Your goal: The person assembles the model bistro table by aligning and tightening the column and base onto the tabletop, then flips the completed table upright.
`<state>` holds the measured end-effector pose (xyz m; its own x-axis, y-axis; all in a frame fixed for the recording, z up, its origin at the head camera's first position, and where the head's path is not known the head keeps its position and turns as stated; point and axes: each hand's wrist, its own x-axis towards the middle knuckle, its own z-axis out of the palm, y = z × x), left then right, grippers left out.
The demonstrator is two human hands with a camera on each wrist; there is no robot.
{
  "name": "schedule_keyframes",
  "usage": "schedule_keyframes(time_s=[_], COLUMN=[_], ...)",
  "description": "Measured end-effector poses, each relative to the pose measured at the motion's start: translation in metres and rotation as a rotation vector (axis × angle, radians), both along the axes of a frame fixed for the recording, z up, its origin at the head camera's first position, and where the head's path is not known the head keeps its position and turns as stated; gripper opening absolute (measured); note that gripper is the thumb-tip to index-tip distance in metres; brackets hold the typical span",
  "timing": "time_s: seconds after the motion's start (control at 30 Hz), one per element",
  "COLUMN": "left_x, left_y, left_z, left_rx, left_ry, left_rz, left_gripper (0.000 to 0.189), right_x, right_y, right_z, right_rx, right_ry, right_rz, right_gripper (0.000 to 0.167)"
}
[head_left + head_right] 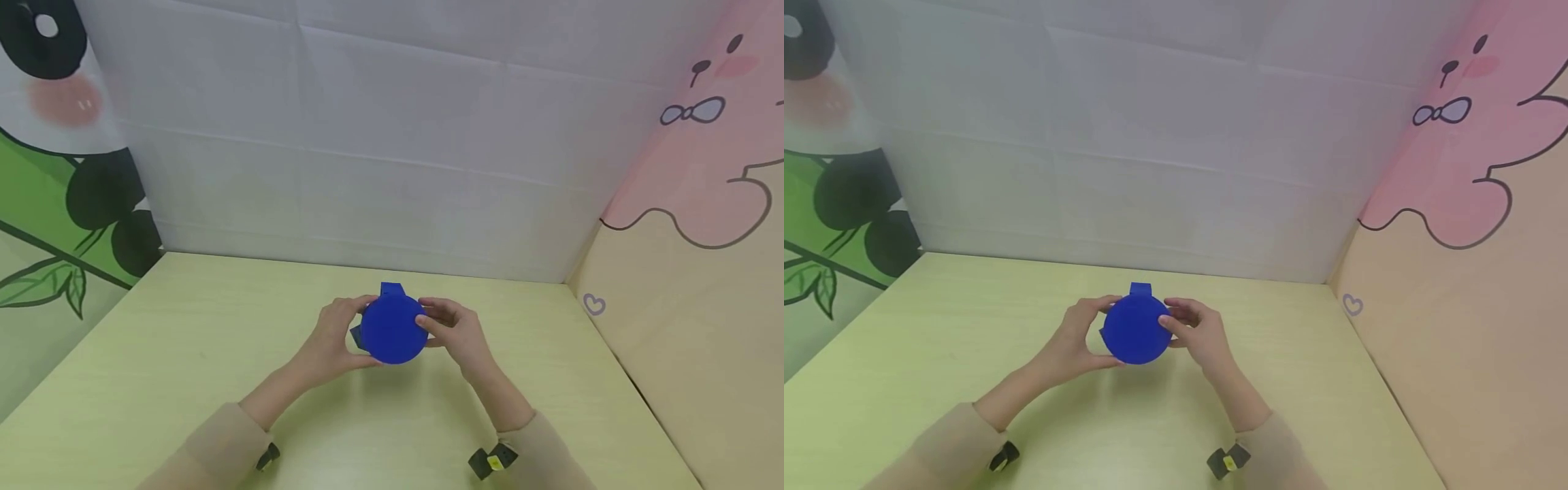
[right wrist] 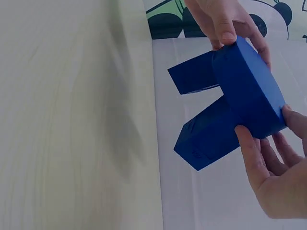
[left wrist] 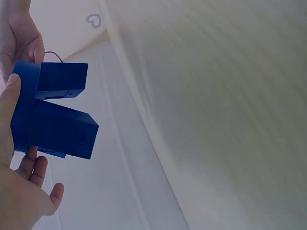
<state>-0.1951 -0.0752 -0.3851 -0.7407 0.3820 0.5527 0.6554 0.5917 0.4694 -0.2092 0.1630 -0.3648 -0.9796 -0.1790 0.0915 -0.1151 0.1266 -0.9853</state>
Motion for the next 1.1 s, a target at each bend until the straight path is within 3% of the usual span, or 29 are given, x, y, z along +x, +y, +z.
schedule_keyframes(time_s=[0.2, 0.43, 0.53, 0.7, 1.1], left_x=[-0.011, -0.029, -0.037, -0.045, -0.066], left_y=[0.001, -0.004, -0.005, -0.004, -0.008], left_z=[0.000, -0.001, -0.003, -0.006, -0.022], left_rx=[0.043, 0.081, 0.091, 0.078, 0.028], left_ry=[-0.211, -0.411, -0.463, -0.531, -0.610], left_rz=[0.045, 0.045, 0.031, 0.057, 0.103], left_gripper=[0.096, 0.094, 0.093, 0.093, 0.096], right_x=[-0.013, -0.024, -0.027, -0.033, -0.053], right_y=[0.005, 0.013, 0.013, 0.011, 0.000], right_z=[-0.012, -0.020, -0.023, -0.032, -0.052], right_rx=[0.083, 0.205, 0.246, 0.353, 0.440], right_ry=[0.084, 0.175, 0.190, 0.208, 0.170], right_rz=[0.090, 0.213, 0.224, 0.167, 0.102], right_gripper=[0.046, 0.064, 0.072, 0.079, 0.078])
